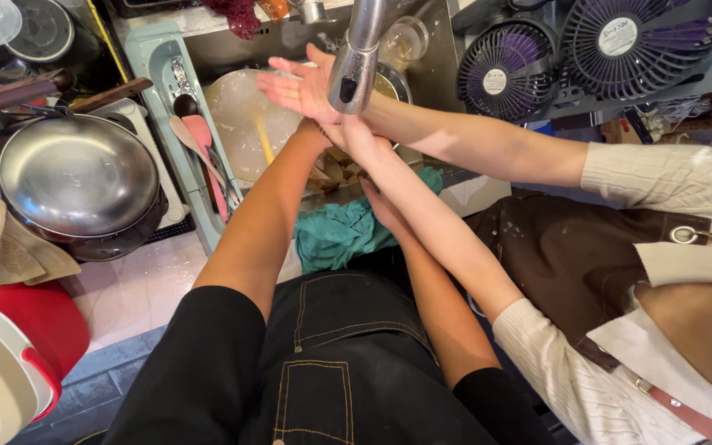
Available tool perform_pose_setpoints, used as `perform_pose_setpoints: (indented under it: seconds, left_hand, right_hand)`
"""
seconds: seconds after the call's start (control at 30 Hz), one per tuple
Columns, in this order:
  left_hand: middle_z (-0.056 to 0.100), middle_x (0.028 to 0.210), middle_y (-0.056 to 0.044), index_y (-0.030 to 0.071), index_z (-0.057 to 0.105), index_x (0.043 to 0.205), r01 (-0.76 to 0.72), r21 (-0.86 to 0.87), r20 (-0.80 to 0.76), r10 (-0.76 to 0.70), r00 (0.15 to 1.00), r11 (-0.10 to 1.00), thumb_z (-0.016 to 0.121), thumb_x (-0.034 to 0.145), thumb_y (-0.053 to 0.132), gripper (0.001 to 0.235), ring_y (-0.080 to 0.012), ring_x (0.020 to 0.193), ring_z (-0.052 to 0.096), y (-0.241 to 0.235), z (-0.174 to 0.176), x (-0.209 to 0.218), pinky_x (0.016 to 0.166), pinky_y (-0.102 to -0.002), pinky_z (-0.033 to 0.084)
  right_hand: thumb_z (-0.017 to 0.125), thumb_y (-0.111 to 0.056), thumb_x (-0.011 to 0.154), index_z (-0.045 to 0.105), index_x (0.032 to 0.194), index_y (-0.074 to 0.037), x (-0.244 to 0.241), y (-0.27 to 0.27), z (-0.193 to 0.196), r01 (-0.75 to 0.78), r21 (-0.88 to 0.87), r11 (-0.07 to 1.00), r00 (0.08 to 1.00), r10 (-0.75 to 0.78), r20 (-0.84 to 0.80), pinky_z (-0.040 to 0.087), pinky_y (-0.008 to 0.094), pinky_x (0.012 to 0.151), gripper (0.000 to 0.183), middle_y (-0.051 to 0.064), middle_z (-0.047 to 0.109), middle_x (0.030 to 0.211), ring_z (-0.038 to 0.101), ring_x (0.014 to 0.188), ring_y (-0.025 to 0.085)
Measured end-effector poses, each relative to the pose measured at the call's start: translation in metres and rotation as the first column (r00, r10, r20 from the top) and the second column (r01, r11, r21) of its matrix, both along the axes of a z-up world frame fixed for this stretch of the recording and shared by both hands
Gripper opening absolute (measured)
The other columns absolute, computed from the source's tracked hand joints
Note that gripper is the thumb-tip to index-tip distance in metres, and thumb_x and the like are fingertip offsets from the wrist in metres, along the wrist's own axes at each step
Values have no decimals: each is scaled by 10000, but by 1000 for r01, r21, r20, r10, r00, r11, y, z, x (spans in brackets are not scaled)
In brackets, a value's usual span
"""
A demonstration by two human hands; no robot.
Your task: The person picks up two decorative wooden strips from a stainless steel counter, then moves to the sink to rinse them under running water. The person scrubs the strips with both hands and rinses them thoroughly.
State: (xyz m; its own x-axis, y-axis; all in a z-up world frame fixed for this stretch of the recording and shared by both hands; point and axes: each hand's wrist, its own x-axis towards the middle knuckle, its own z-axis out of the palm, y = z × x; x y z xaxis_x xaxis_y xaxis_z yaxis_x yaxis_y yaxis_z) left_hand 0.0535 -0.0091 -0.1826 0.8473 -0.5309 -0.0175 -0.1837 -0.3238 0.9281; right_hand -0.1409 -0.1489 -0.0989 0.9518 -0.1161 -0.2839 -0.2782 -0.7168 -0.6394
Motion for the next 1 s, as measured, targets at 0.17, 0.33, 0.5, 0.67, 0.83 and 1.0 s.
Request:
perform_pose_setpoints:
  seconds: [0.17,0.33,0.5,0.67,0.83,1.0]
  left_hand:
    - [424,1554,-180,108,398,1515,-14,-20,-87,12,996,1000,566,1042,291,535,-321,1436,415,9,-4,-4,1148,-427,365]
    - [338,1659,-150,141,313,1597,-29,-36,-166,23,986,999,547,1064,306,605,-284,1529,343,19,3,-10,1205,-404,318]
    - [409,1640,-154,152,367,1584,18,21,-106,-16,994,1000,535,1082,306,551,-288,1527,399,29,30,-9,1221,-393,345]
    - [407,1627,-173,129,359,1579,40,28,-74,-38,997,999,542,1072,314,569,-309,1515,401,31,48,-9,1211,-412,352]
    - [405,1614,-192,106,351,1573,17,53,-32,-15,999,998,548,1062,322,589,-330,1504,404,36,51,-8,1201,-430,359]
    - [404,1600,-211,84,343,1568,13,51,-26,-12,1000,999,555,1053,330,609,-351,1492,406,45,65,-6,1192,-448,366]
  right_hand:
    - [507,-467,1053,380,1526,-40,100,34,43,-7,549,836,978,119,-169,306,421,1217,650,219,376,1542,392,1422,347]
    - [429,-576,1021,208,1648,-72,236,64,78,537,742,-402,767,600,-229,184,463,1339,835,213,116,1753,186,1611,373]
    - [397,-573,964,185,1646,-55,238,67,108,753,481,-449,646,646,-406,140,489,1319,882,206,84,1753,132,1616,347]
    - [429,-581,972,176,1639,-119,235,73,115,727,535,-431,660,653,-370,119,501,1325,850,181,99,1752,119,1621,316]
    - [426,-719,982,191,1684,-180,223,72,116,417,839,-351,744,662,-92,205,486,1329,916,130,161,1771,187,1621,295]
    - [370,-722,979,179,1702,-212,228,64,120,412,856,-312,739,664,-114,235,508,1316,905,129,178,1780,213,1624,300]
